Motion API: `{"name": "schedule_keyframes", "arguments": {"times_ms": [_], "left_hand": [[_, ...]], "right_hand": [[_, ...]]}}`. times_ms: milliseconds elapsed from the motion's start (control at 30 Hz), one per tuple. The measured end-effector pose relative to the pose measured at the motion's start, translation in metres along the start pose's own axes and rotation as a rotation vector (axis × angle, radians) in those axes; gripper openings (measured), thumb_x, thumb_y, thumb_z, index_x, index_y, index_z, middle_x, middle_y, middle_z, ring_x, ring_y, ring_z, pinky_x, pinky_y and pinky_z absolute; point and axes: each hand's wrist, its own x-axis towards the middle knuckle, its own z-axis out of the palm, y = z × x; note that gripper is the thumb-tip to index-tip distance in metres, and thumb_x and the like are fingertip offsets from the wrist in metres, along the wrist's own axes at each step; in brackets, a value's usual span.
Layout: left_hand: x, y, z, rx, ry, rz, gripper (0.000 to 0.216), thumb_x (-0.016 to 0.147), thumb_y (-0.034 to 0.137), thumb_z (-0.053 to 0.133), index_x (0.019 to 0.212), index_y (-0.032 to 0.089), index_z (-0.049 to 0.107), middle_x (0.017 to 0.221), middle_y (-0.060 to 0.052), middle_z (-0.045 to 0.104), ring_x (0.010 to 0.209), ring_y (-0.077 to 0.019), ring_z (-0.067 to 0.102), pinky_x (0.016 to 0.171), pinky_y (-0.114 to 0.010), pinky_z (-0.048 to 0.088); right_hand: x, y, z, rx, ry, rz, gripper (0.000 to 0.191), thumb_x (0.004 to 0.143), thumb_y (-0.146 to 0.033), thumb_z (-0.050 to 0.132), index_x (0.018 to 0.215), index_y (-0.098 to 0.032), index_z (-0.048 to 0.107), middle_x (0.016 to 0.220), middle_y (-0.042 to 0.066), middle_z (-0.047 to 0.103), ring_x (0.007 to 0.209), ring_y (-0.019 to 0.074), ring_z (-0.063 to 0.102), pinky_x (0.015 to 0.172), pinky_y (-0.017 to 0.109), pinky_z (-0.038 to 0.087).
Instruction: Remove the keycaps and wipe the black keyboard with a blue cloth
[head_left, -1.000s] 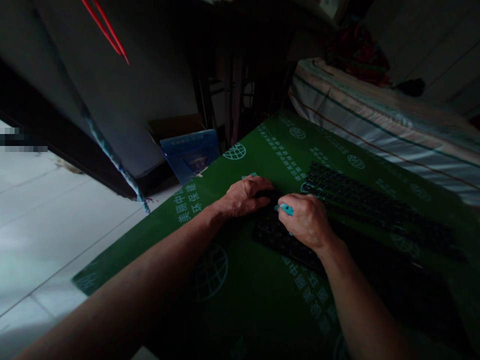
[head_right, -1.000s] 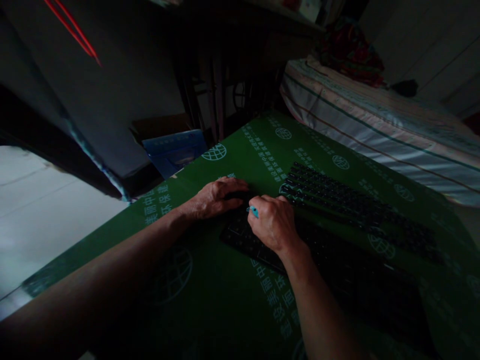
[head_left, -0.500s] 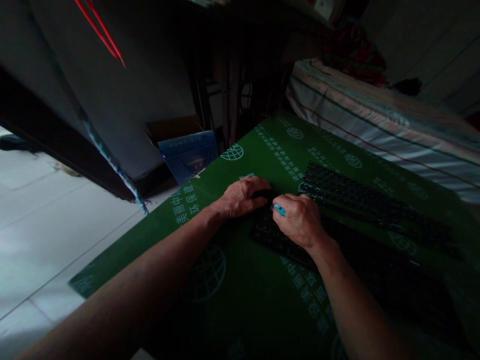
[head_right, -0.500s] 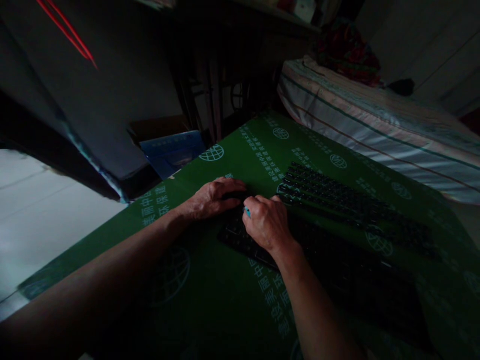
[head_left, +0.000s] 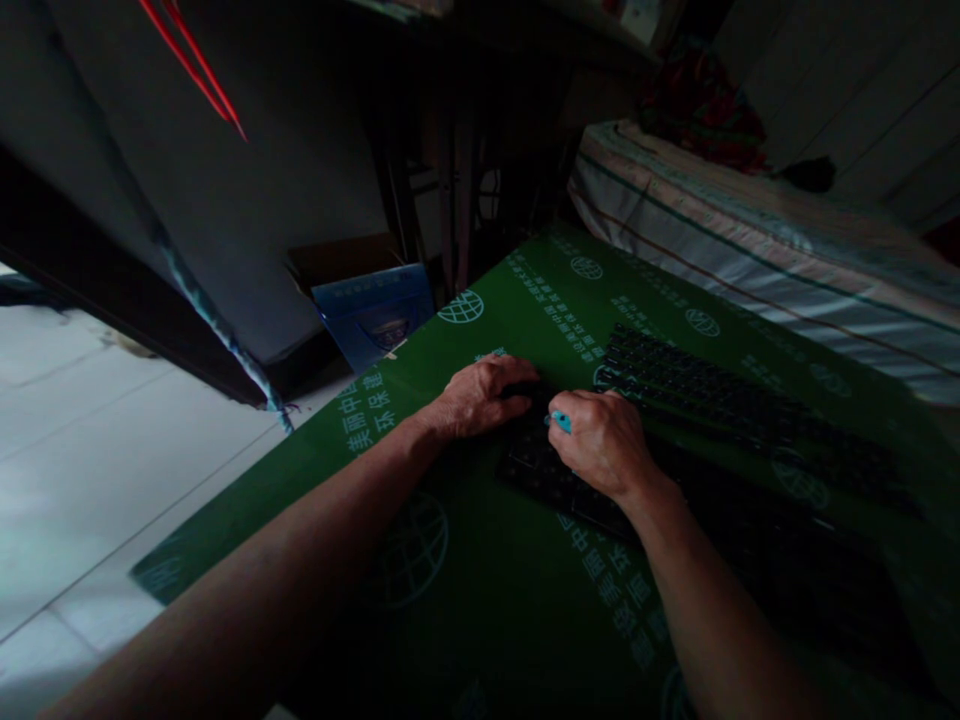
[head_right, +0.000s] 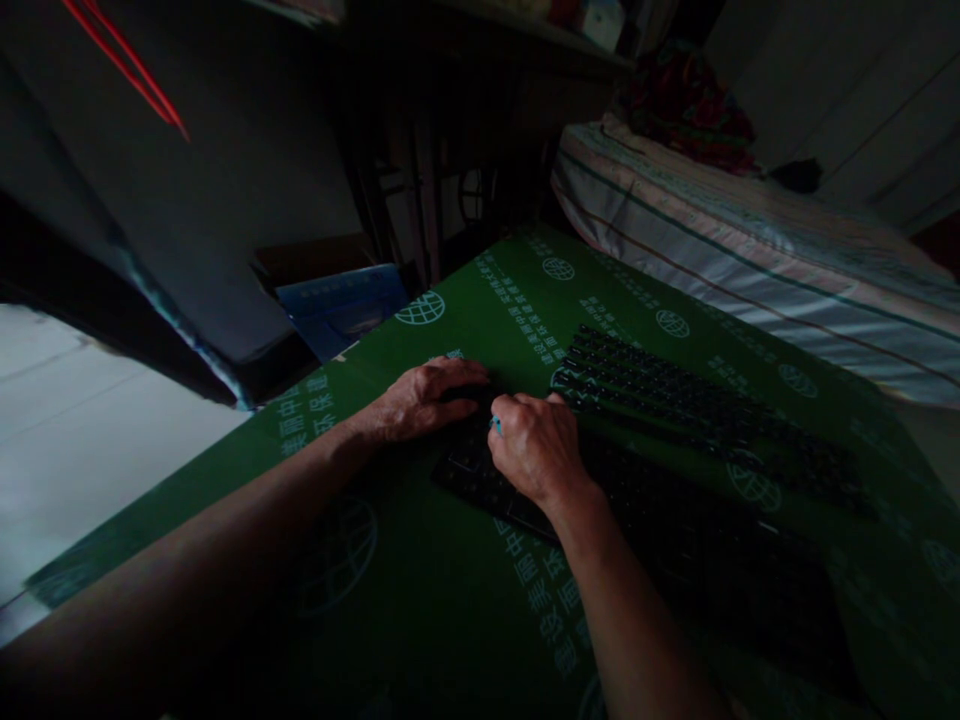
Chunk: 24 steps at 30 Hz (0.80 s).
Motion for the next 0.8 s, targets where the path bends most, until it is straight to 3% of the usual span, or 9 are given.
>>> {"name": "schedule_keyframes", "arguments": {"times_ms": [800], "left_hand": [[0.0007,0.0008,-0.0025,0.009,-0.014,0.011,0.035,0.083,0.026,0.054,0.115,0.015,0.064,0.124,-0.011,0.063,0.115,-0.0237,0.056,0.103,-0.041,0.043]], "right_hand": [[0.0005,-0.0011,-0.0053,-0.015,-0.038,0.019,0.016,0.081,-0.015,0.051,0.075,-0.019,0.065,0.075,0.004,0.07,0.069,0.016,0.06,0.069,0.031,0.031]]}}
